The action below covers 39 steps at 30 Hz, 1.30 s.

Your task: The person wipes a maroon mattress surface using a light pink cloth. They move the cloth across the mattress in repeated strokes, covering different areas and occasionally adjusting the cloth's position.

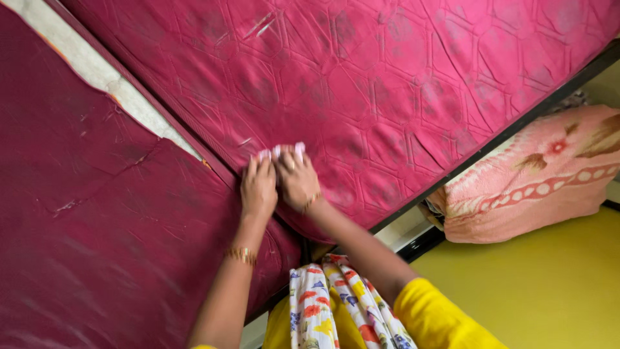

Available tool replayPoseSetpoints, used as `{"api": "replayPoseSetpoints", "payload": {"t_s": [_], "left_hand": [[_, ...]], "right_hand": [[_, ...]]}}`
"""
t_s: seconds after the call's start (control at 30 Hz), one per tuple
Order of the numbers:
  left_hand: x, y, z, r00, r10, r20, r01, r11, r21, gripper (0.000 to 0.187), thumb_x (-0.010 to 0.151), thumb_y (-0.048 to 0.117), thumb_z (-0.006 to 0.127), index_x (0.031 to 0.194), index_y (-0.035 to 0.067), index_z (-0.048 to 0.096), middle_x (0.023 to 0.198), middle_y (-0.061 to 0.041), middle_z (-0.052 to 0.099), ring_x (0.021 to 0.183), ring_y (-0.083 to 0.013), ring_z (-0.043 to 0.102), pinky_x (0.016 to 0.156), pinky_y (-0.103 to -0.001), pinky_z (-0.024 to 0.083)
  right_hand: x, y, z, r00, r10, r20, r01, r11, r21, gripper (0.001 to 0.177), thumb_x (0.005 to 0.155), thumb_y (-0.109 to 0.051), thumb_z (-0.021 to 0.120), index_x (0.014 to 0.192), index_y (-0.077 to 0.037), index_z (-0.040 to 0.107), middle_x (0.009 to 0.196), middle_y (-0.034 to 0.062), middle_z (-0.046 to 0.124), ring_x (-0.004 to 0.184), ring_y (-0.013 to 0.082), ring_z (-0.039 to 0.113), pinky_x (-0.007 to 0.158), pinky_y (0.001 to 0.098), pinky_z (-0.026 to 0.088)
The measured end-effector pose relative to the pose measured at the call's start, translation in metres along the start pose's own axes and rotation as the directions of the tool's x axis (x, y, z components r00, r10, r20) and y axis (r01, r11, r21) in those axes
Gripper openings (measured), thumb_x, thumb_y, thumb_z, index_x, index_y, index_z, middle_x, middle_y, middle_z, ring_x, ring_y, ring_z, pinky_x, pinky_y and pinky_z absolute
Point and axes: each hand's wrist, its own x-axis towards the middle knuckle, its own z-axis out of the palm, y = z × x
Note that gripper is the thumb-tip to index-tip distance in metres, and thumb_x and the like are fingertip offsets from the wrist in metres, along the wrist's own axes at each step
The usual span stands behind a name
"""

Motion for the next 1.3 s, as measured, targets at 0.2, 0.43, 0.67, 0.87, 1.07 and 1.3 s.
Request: {"api": "replayPoseSetpoints", "payload": {"t_s": [0.2,0.43,0.67,0.87,1.07,1.3], "left_hand": [[-0.123,0.035,0.015,0.955,-0.096,0.282,0.129,0.987,-0.101,0.040,0.083,-0.001,0.060,0.122,-0.003,0.068,0.125,-0.011,0.065,0.121,-0.0323,0.057,0.104,-0.044,0.046],[-0.167,0.056,0.037,0.987,-0.070,0.146,0.106,0.963,-0.248,0.032,0.085,0.004,0.059,0.113,-0.004,0.070,0.127,-0.020,0.065,0.125,-0.0373,0.055,0.106,-0.046,0.043],[-0.183,0.086,0.028,0.933,-0.079,0.350,0.182,0.945,-0.273,0.032,0.078,0.001,0.064,0.108,0.003,0.072,0.118,-0.012,0.068,0.124,-0.0327,0.054,0.107,-0.044,0.042],[-0.148,0.110,0.018,0.918,-0.264,0.294,0.388,0.745,-0.542,0.030,0.080,0.011,0.074,0.110,0.012,0.074,0.101,-0.011,0.072,0.099,-0.0309,0.069,0.085,-0.041,0.053],[-0.110,0.163,0.004,0.931,-0.291,0.221,0.362,0.658,-0.660,0.026,0.084,0.024,0.080,0.105,0.009,0.076,0.091,-0.012,0.078,0.080,-0.0213,0.076,0.074,-0.036,0.057],[-0.046,0.225,0.001,0.897,-0.418,0.146,0.310,0.358,-0.881,0.024,0.086,0.014,0.073,0.106,0.005,0.067,0.101,-0.006,0.064,0.080,-0.0141,0.068,0.053,-0.030,0.063]], "right_hand": [[-0.116,-0.050,0.000,0.988,0.051,0.147,-0.070,0.990,0.125,0.051,0.085,-0.021,0.062,0.131,-0.001,0.065,0.131,0.0184,0.058,0.123,0.0364,0.052,0.103,0.0501,0.042],[-0.169,-0.070,0.000,0.981,-0.011,0.192,0.025,0.997,-0.070,0.035,0.081,-0.019,0.063,0.108,0.001,0.072,0.133,0.0220,0.057,0.125,0.0356,0.052,0.099,0.0468,0.043],[-0.197,-0.044,-0.025,0.947,0.244,0.207,-0.313,0.842,0.439,0.035,0.068,-0.016,0.079,0.099,-0.002,0.079,0.110,0.0204,0.064,0.108,0.0365,0.059,0.092,0.0446,0.050],[-0.225,0.037,-0.070,0.747,0.665,-0.005,-0.447,0.508,0.736,0.017,0.069,-0.012,0.082,0.085,-0.005,0.082,0.092,0.0121,0.069,0.088,0.0239,0.068,0.078,0.0359,0.055],[-0.268,0.094,-0.112,0.584,0.812,-0.008,-0.355,0.264,0.897,0.013,0.080,-0.006,0.076,0.092,-0.001,0.078,0.088,0.0035,0.076,0.084,0.0119,0.070,0.080,0.0279,0.055],[-0.271,0.149,-0.124,0.574,0.817,0.052,-0.267,0.127,0.955,0.011,0.090,0.004,0.067,0.097,0.002,0.075,0.087,0.0037,0.072,0.079,0.0097,0.062,0.071,0.0272,0.050]]}}
